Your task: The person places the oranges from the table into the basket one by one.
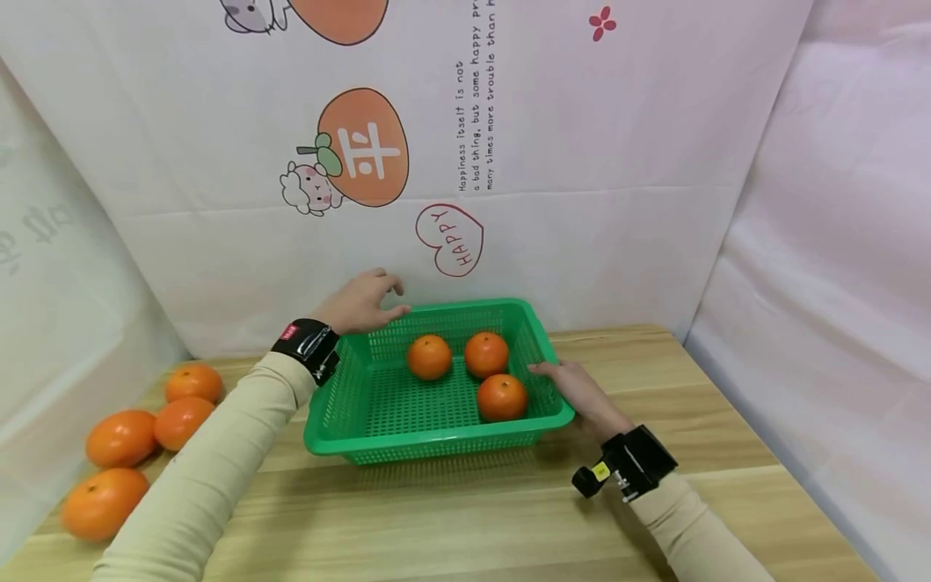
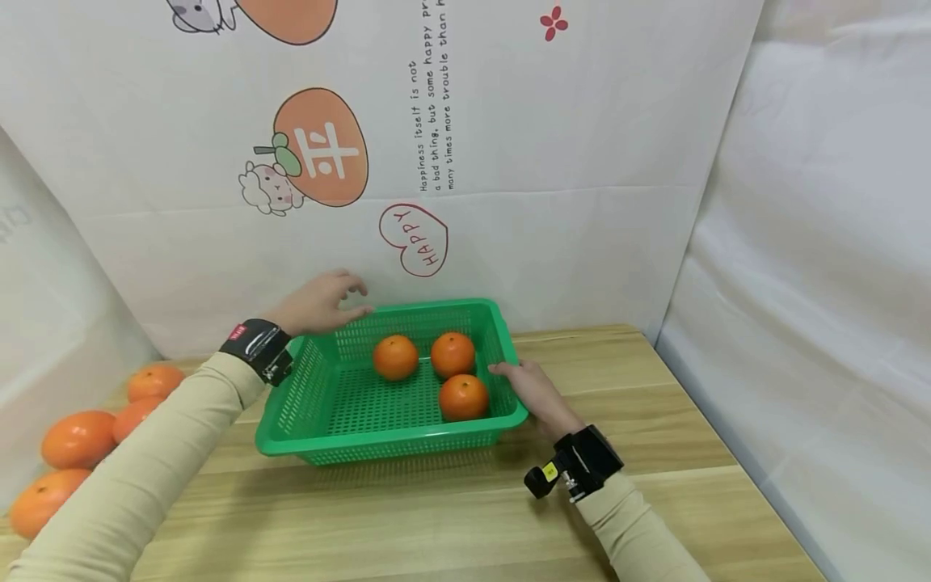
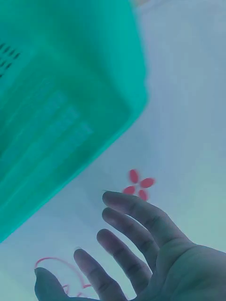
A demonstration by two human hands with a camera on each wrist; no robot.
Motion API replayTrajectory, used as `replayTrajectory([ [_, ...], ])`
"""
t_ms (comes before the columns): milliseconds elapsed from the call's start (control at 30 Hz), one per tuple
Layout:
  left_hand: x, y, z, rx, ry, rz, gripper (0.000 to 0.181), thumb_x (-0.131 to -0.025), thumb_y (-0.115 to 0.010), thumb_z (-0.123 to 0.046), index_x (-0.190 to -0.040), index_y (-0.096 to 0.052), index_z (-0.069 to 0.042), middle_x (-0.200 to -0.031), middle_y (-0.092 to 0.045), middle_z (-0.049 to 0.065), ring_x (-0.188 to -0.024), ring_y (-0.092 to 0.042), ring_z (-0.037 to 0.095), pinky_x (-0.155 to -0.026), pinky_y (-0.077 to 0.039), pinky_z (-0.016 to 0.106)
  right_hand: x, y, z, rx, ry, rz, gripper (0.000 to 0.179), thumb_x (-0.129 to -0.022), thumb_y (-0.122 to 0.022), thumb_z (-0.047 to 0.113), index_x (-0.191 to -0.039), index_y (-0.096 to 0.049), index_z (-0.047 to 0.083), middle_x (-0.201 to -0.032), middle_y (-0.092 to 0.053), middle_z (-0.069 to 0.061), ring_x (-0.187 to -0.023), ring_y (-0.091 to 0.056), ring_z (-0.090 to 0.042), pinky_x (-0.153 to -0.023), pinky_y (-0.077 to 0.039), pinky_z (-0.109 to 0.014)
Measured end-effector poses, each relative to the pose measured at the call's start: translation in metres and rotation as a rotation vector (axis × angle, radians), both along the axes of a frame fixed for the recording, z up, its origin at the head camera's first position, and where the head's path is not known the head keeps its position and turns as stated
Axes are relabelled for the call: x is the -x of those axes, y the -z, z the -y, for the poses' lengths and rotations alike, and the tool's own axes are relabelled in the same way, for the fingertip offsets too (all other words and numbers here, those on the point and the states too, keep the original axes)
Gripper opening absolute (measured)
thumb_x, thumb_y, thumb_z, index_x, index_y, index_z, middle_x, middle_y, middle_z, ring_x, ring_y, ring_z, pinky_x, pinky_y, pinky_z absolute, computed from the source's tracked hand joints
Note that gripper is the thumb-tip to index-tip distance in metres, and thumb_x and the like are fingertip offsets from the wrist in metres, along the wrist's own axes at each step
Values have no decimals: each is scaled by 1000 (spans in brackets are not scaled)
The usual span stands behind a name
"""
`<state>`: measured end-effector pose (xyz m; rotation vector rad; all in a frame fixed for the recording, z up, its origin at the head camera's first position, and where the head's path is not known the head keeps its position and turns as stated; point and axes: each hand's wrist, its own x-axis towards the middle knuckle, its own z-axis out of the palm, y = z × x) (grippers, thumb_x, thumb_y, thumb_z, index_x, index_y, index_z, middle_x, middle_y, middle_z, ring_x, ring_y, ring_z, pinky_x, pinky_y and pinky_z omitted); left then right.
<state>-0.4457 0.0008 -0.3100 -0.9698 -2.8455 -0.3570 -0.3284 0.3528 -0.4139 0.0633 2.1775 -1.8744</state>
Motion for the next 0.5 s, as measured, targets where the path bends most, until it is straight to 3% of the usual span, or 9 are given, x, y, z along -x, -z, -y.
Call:
replayTrajectory([
  [267, 4, -13, 37, 19, -36, -55, 35, -102, -68, -25, -121, -67, 4, -121, -66, 26, -111, -63, 39, -97, -54, 53, 0, 2, 1, -13, -1, 5, 67, -106, -53, 37, -160, -35, 1, -145, -61, -26, -104, -74, -22, -89, -63, -42],
  [500, -10, -22, 74, 42, -85, -71, 37, -103, -65, -28, -123, -64, 3, -125, -63, 27, -113, -63, 41, -98, -53, 57, 1, -1, -2, -27, -9, 6, 69, -106, -53, 38, -161, -32, 0, -141, -63, -27, -99, -75, -21, -84, -64, -37],
])
